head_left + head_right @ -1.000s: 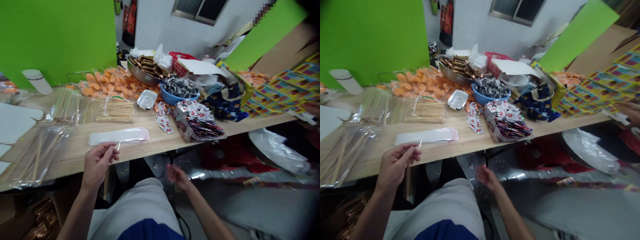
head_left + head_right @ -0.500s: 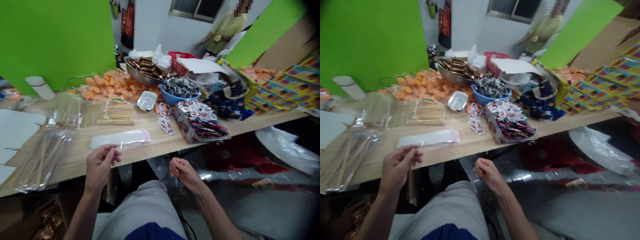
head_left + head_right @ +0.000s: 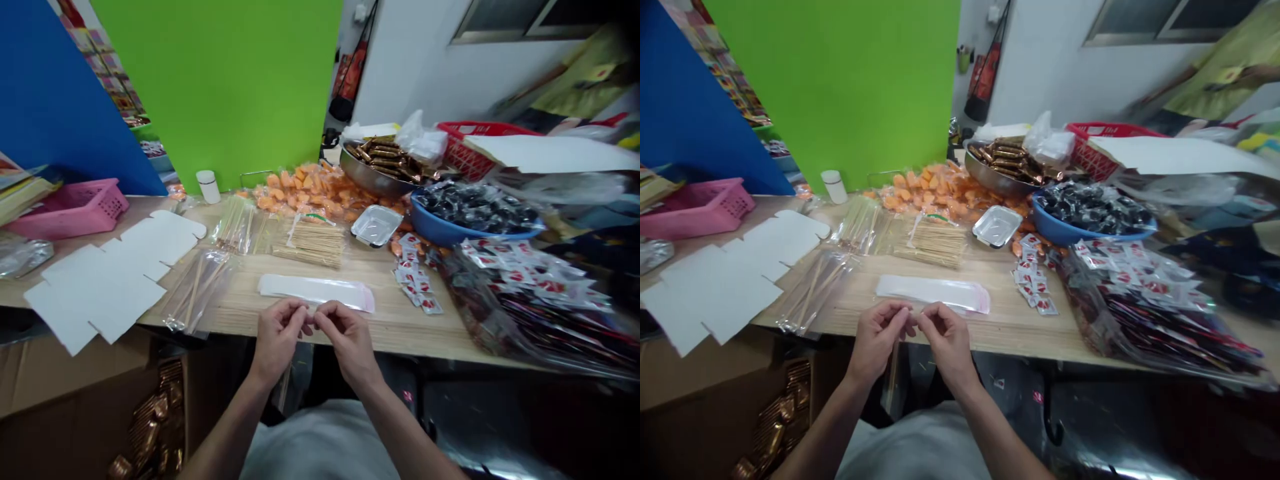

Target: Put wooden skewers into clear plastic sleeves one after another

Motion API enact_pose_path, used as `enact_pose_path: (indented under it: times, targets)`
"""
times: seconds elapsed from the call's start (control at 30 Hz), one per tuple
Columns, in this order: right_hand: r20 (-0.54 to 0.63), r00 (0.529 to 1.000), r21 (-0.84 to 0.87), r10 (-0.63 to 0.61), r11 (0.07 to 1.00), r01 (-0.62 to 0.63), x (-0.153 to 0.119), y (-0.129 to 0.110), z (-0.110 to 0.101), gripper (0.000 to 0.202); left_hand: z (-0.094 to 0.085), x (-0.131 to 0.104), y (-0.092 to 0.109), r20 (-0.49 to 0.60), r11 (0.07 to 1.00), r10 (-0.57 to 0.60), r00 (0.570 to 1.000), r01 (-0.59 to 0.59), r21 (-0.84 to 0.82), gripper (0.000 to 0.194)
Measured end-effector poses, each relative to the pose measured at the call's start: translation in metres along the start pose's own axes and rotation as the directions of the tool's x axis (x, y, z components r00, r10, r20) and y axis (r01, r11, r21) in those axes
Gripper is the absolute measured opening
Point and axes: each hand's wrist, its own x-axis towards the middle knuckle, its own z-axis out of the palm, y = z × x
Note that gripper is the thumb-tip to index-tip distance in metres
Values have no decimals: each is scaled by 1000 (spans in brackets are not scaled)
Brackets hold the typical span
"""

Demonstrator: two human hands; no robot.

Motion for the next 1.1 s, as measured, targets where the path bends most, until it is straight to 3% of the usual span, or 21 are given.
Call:
enact_pose_path:
  times: [0.2,0.37,0.53,0.77,0.87,0.97,1.1]
  targets:
    - [29,998,80,57,995,-59,9,-2,-6,11,-13,9,8,115,987,-95,989,108,-115,13]
    - [44,999,73,21,997,-24,11,2,-7,1,-19,13,-3,162,963,-119,980,153,-221,17]
    - [95,994,58,-50,997,44,6,9,-12,11,-24,12,-14,194,937,-165,967,215,-276,6]
    - [116,991,-6,-66,998,67,2,13,-20,17,-25,9,-10,275,914,-236,932,309,-261,11]
    - [133,990,31,-38,999,34,1,12,-20,16,-23,7,-8,280,926,-217,935,288,-245,17]
    - [153,988,9,-4,1000,3,-1,10,-16,2,-21,4,-8,249,952,-175,953,228,-203,18]
    - [133,991,-42,3,999,3,1,12,-10,12,-18,4,-13,187,966,-152,971,186,-179,18]
